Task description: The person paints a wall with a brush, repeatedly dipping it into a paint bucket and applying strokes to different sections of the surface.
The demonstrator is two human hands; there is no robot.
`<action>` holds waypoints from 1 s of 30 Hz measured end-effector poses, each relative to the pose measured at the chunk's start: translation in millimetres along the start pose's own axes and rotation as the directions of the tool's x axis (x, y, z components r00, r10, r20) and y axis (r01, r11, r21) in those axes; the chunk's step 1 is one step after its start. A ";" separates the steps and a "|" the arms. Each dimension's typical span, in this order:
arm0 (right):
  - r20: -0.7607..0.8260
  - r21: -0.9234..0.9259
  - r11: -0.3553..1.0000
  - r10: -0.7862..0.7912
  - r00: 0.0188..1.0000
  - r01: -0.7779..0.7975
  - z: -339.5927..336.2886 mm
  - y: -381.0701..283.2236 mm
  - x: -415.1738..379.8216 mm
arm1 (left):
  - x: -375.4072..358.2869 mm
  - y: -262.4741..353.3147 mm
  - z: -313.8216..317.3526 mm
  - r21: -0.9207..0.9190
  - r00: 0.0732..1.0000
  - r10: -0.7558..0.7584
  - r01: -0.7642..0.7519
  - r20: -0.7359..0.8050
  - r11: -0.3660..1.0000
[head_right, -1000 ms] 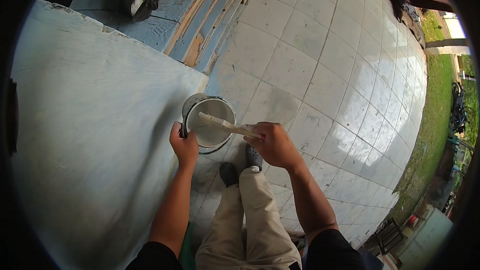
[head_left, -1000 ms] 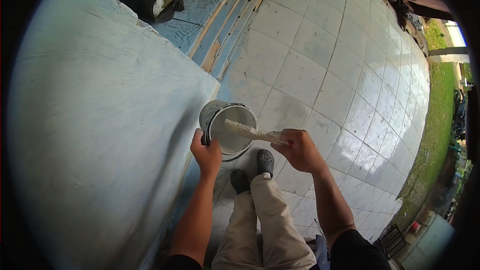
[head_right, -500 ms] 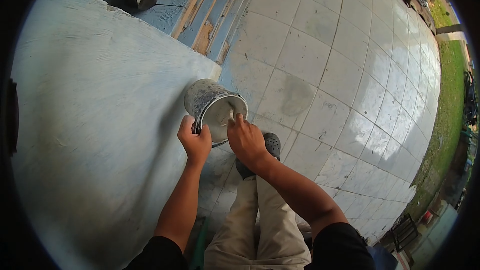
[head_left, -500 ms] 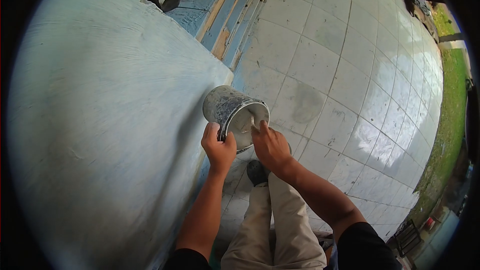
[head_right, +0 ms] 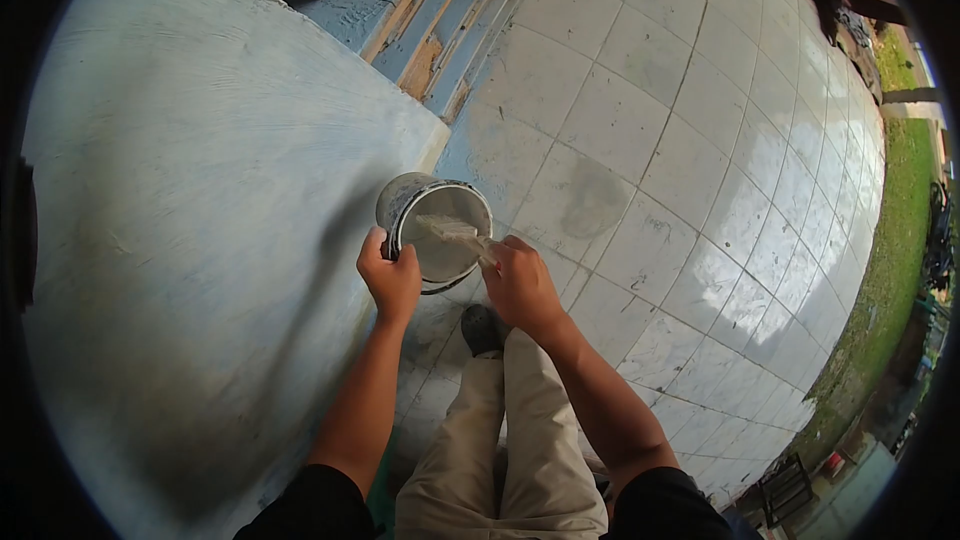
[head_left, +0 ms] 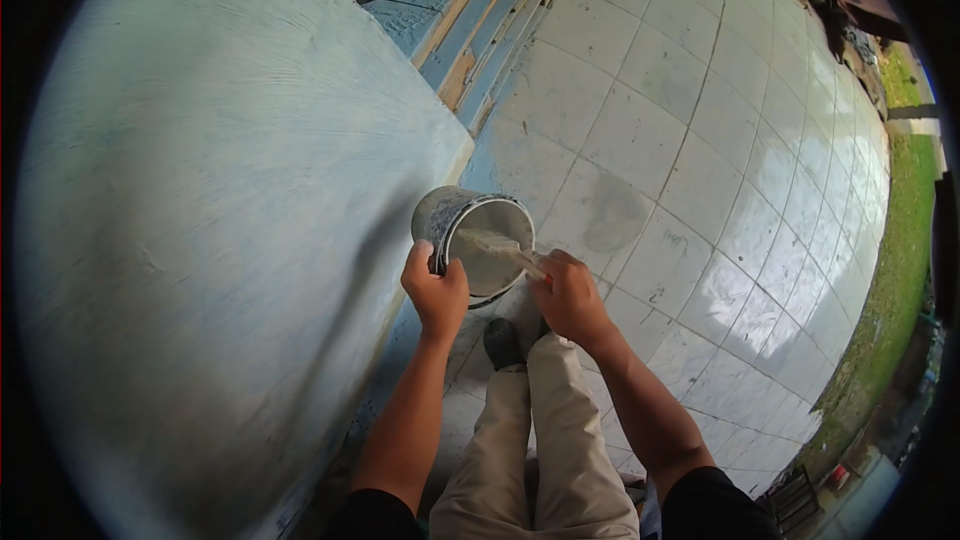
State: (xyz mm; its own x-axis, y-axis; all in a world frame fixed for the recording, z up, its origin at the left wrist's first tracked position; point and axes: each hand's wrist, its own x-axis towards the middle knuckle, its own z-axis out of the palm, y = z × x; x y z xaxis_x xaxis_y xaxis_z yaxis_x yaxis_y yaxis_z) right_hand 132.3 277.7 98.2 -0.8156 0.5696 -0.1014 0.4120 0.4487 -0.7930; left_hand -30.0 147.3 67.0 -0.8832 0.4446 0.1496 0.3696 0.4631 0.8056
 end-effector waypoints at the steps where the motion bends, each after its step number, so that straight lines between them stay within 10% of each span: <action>1: 0.004 -0.002 1.000 -0.008 1.000 0.008 -8.7 6.6 -4.2 | -0.7 -3.1 -0.1 -0.001 1.000 -0.002 0.002 -0.009 1.000; 4: 0.304 0.543 0.642 0.450 0.840 -0.541 -22.1 24.1 -18.2 | -3.9 -12.1 -0.5 -0.074 0.983 -0.184 0.182 -0.021 0.981; 19: 0.405 0.849 0.188 0.366 0.838 -0.493 -0.3 87.1 22.9 | -4.1 -31.1 10.5 -0.306 0.831 -0.553 0.542 0.057 0.783; 23: 0.275 0.740 0.460 0.457 0.846 -0.490 15.3 105.3 67.6 | -0.3 -46.3 15.3 -0.346 0.779 -0.622 0.606 0.080 0.716; 25: 0.083 0.431 0.842 0.321 0.944 -0.324 25.6 106.0 96.7 | -1.6 -54.5 17.4 -0.358 0.763 -0.642 0.620 0.069 0.698; 30: -0.011 0.371 0.875 0.341 0.940 -0.312 81.1 105.5 161.7 | -9.7 -69.9 17.6 -0.339 0.716 -0.696 0.670 0.061 0.660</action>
State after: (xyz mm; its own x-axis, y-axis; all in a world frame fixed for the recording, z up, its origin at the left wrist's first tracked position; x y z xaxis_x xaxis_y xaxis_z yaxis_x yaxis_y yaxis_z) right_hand 10.9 361.4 -50.5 -0.6219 0.6962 -0.3586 0.4642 -0.0410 -0.8848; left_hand -42.2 124.1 -0.9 -0.8717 0.0430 -0.4882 -0.4459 0.3437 0.8265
